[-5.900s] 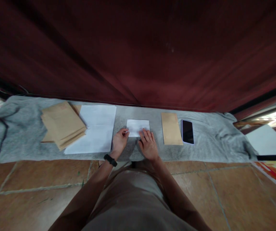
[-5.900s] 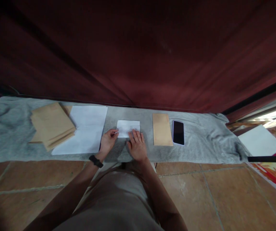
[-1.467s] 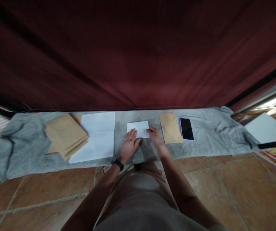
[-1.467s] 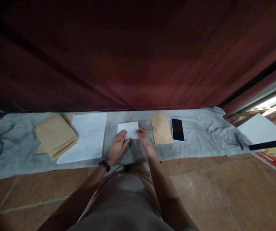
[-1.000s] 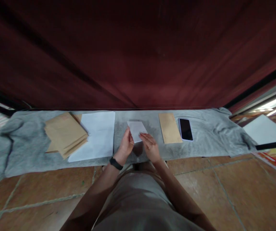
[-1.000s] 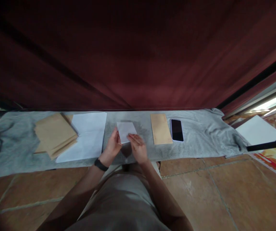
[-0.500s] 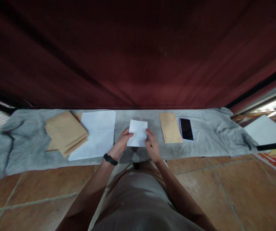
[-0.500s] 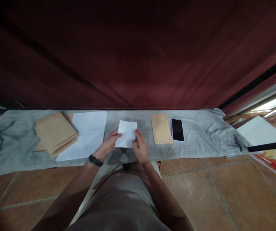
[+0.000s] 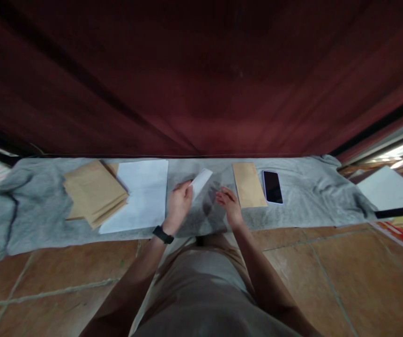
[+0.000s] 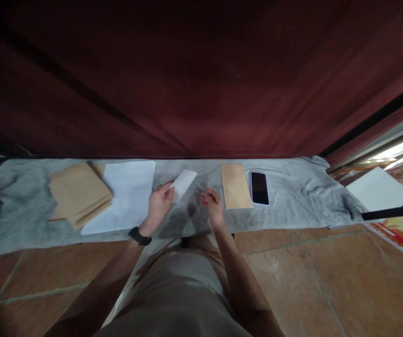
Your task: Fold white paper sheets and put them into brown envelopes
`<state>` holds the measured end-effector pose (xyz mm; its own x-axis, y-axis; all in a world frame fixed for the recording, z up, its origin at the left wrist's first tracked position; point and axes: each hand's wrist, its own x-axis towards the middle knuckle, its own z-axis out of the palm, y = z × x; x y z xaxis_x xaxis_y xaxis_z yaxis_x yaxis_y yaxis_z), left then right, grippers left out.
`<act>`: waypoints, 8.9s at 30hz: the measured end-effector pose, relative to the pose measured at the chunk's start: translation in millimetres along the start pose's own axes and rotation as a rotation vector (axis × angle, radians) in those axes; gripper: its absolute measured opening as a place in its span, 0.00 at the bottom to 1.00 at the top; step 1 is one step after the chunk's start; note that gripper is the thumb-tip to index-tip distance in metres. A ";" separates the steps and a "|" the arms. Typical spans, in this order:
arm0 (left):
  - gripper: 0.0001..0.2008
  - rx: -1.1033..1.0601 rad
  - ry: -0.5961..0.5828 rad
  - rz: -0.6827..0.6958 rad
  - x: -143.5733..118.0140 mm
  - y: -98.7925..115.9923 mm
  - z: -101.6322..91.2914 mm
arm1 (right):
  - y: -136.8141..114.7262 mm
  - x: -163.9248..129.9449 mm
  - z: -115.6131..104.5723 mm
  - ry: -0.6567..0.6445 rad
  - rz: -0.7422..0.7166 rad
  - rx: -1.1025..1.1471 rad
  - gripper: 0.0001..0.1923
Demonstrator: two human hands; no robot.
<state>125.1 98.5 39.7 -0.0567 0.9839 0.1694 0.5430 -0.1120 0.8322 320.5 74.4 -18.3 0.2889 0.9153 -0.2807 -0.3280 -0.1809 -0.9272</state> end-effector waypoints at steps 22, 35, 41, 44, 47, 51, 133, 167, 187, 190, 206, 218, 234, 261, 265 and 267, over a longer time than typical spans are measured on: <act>0.18 0.628 -0.353 0.381 -65.5 -24.3 47.0 | 8.2 -17.0 18.7 -0.492 -0.643 -0.988 0.23; 0.30 0.749 -0.241 0.250 -66.7 -47.5 44.7 | 23.2 -13.8 32.9 -0.559 -0.746 -1.281 0.27; 0.30 0.772 -0.232 0.257 -66.0 -47.7 42.3 | 26.6 -6.3 27.1 -0.506 -0.795 -1.407 0.27; 0.30 0.784 -0.220 0.250 -66.0 -46.4 41.9 | 27.9 -1.8 23.9 -0.464 -0.820 -1.440 0.27; 0.30 0.785 -0.217 0.248 -65.8 -45.2 41.7 | 28.2 2.6 20.1 -0.422 -0.821 -1.448 0.28; 0.31 0.777 -0.217 0.249 -66.1 -45.5 42.0 | 27.2 7.7 14.0 -0.397 -0.807 -1.461 0.29; 0.32 0.767 -0.341 0.411 -109.9 -45.4 20.7 | 23.1 -25.3 -36.4 -0.418 -0.846 -1.464 0.30; 0.32 0.789 -0.314 0.437 -109.5 -45.6 21.5 | 29.2 -15.9 -6.5 -0.316 -0.810 -1.510 0.30; 0.32 0.779 -0.308 0.438 -109.6 -47.2 21.6 | 32.6 -14.4 -32.2 -0.224 -0.854 -1.487 0.32; 0.33 0.780 -0.315 0.430 -109.4 -46.8 21.8 | 31.8 -19.0 -32.8 -0.209 -0.846 -1.476 0.31; 0.32 0.770 -0.335 0.407 -110.1 -46.0 21.5 | 25.5 -53.1 -25.3 -0.455 -0.864 -1.471 0.26; 0.31 0.670 -0.302 0.409 -83.6 -27.3 34.9 | 20.0 -55.2 -33.3 -0.452 -0.825 -1.479 0.27; 0.32 0.664 -0.308 0.361 -49.8 -37.1 52.9 | 15.3 -57.3 -29.5 -0.439 -0.823 -1.495 0.26; 0.02 0.361 -0.192 -0.047 18.2 -44.0 16.2 | 20.8 -54.8 -31.8 -0.408 -0.827 -1.461 0.25; 0.04 0.266 -0.146 -0.014 22.8 -21.6 3.1 | 21.9 -47.4 -33.0 -0.354 -0.816 -1.380 0.27; 0.04 0.193 -0.049 0.069 23.1 -7.2 -4.2 | 22.6 -40.4 -35.2 -0.305 -0.822 -1.325 0.28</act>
<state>116.4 121.5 39.8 0.0245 0.9810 0.1922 0.6945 -0.1550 0.7026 333.0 20.7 -36.6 -0.2519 0.9229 0.2913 0.8491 0.3552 -0.3910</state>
